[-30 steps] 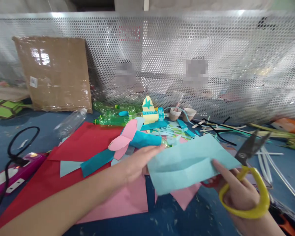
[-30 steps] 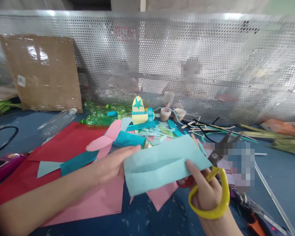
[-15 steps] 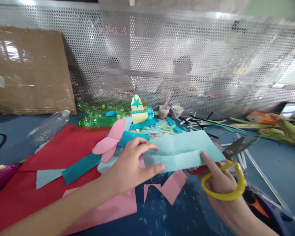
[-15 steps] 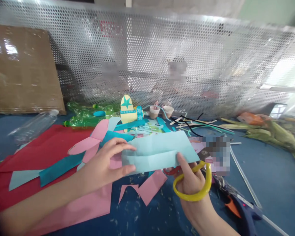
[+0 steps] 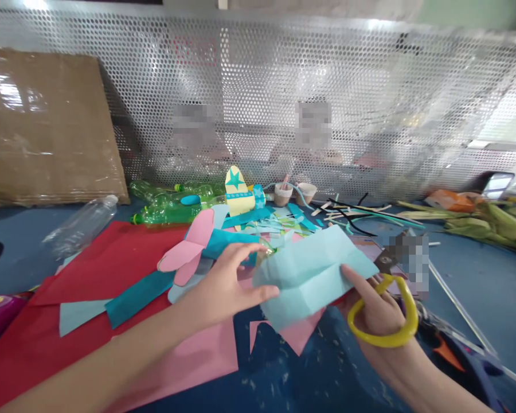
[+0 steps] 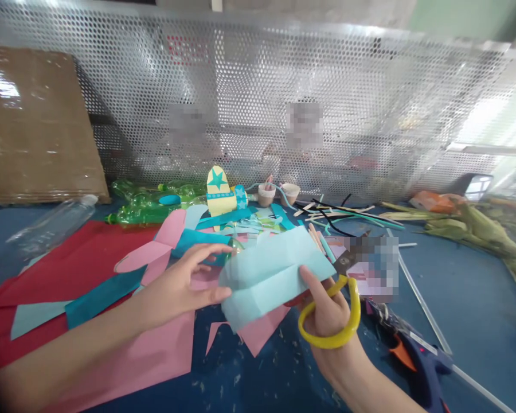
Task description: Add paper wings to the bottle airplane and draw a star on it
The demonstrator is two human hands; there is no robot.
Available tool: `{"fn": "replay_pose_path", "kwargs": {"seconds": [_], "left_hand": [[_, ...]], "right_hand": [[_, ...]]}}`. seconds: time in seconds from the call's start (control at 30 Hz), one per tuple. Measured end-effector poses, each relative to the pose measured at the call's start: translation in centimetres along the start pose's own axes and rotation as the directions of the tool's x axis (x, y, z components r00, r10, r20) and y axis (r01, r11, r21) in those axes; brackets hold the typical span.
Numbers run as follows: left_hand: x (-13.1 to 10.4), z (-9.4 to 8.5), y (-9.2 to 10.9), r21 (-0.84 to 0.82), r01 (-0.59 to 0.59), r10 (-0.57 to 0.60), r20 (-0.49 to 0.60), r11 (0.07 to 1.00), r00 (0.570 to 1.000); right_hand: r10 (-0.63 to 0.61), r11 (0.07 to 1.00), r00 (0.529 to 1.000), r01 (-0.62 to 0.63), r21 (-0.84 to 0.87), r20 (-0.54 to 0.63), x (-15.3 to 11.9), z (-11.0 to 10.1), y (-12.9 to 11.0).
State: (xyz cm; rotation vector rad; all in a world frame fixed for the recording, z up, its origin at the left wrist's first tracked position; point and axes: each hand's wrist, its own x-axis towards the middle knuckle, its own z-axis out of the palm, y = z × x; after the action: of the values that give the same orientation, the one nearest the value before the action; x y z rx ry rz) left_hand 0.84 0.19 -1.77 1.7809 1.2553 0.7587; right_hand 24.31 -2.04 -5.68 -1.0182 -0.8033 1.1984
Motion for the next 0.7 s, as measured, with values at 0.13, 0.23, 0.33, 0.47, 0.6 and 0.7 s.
{"fn": "replay_pose_path", "kwargs": {"seconds": [0.13,0.23,0.33,0.47,0.6,0.7], "left_hand": [[-0.3,0.2,0.5,-0.31,0.186,-0.143,0.158,0.932,0.977],[-0.6,0.7,1.1,-0.47,0.405,-0.205,0.419,0.784,0.884],[-0.9,1.5,1.5,-0.52,0.446,-0.159,0.504,0.729,0.849],[-1.2,2.9,0.9,-0.491,0.475,-0.113,0.599,0.731,0.793],[-1.5,3.5,0.1,-0.487,0.505,-0.121,0.623,0.713,0.773],[-1.2,2.9,0.1,-0.516,0.503,-0.191,0.542,0.693,0.818]], "right_hand": [[0.108,0.992,0.992,-0.103,0.073,-0.061,-0.2,0.4,0.4],[0.139,0.99,0.99,-0.139,0.008,0.015,-0.6,0.5,0.7],[0.094,0.992,0.993,-0.088,-0.085,0.072,-1.1,0.4,0.5],[0.01,0.983,0.99,0.015,-0.181,0.138,-1.6,0.5,0.3],[-0.001,0.977,0.988,0.033,-0.211,0.151,-1.8,0.6,0.5],[0.109,0.994,0.97,-0.108,-0.019,0.218,-2.1,1.2,0.2]]}}
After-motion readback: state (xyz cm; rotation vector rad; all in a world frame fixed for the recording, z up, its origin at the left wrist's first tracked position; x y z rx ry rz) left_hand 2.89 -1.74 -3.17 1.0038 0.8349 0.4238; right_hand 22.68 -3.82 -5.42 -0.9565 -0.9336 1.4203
